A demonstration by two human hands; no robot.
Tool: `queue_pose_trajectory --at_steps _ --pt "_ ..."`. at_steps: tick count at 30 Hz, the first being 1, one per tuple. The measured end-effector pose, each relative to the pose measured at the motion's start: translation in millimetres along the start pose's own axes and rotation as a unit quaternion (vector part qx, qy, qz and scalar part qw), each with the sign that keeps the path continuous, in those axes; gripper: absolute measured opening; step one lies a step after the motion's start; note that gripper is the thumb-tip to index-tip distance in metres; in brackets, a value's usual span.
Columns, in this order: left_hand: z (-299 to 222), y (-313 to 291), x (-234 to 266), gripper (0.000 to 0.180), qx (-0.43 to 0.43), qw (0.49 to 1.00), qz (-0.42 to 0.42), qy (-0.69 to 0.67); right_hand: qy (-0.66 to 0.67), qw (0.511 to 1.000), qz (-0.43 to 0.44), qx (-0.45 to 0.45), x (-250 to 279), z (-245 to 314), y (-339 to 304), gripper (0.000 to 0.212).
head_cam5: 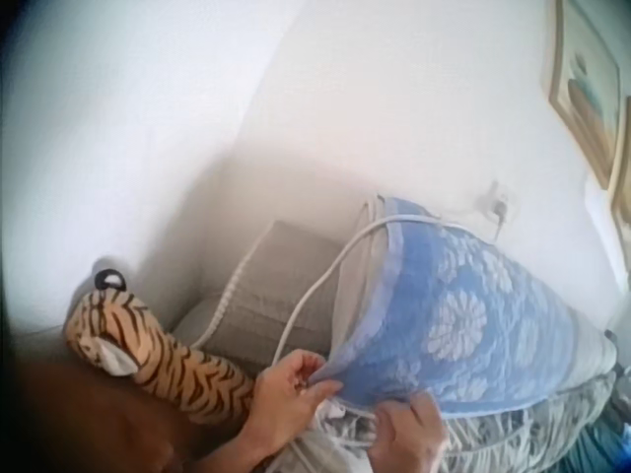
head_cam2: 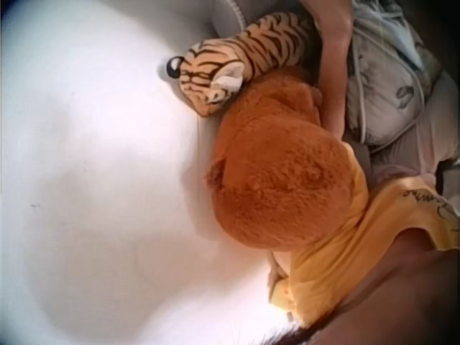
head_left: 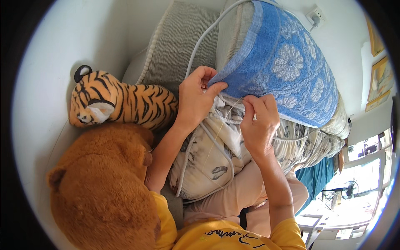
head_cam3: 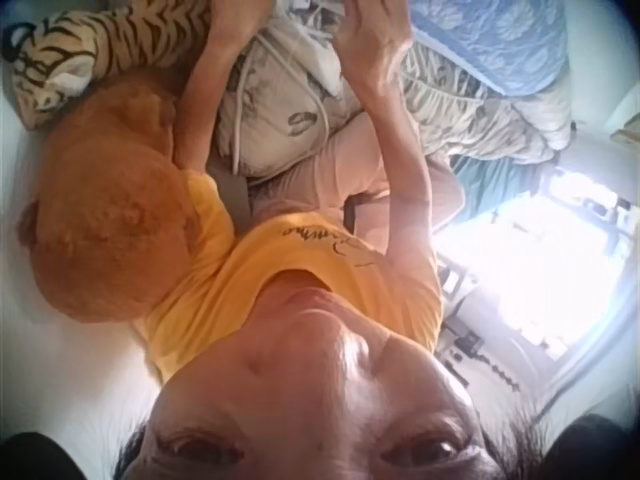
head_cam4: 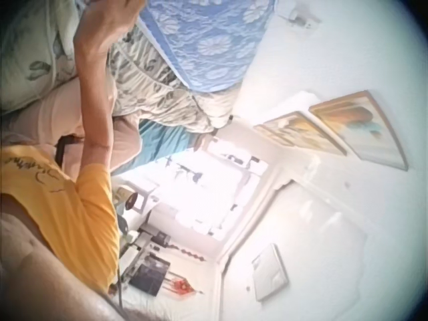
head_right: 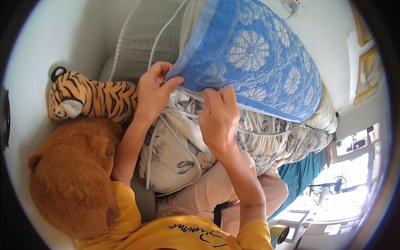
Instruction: The person sits on the floor and sews a blue floral pillowcase onto a pillow by hand using a needle and thread. They repeatedly insert the needle and pull the thread through the fabric to secure the cover.
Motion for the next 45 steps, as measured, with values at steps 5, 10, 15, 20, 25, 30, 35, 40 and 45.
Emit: queue_pose_trajectory --at_steps 5,10,15,20,25,30,35,40,45 --pt "1 -1 -1 0.024 -0.006 1.0 0.008 0.002 0.013 0.999 -0.006 -0.035 -1 -4 -4 0.01" --pt "1 -1 -2 0.028 -0.018 0.999 -0.001 0.028 0.008 0.999 -0.031 -0.008 -6 1 -2 0.012" --pt "0 -1 -3 0.028 0.007 1.0 -0.004 0.008 0.017 0.998 -0.059 -0.008 -15 -3 -2 0.015" --pt "-3 1 -3 0.029 0.015 0.999 0.027 0.036 0.041 0.995 -0.085 -0.02 -14 -8 -5 0.017" --pt "-1 3 -3 0.031 -0.017 0.998 0.023 0.059 0.067 0.993 -0.092 -0.037 -14 -13 -9 0.017" --pt "2 4 -4 0.033 -0.036 0.996 0.022 0.077 0.082 0.992 -0.093 -0.035 -15 -16 -10 0.018" --pt "2 4 -6 0.033 -0.03 0.996 0.019 0.082 0.088 0.99 -0.108 -0.021 -22 -14 -6 0.018" --pt "1 4 -10 0.033 -0.031 0.995 0.008 0.094 0.039 0.993 -0.113 0.008 -21 -11 -5 0.014" --pt "5 7 -4 0.032 -0.008 0.996 0.019 0.087 -0.047 0.998 -0.052 0.003 -2 -1 -5 0.012"
Point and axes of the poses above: each hand's wrist, its own y-axis towards the middle knuckle, its own x-axis out of the back of the hand, z = x × y, the point moved 4 cm from there along y, towards the middle knuckle, and after that the axes turned 1 degree about y, right-handed, at the moved point
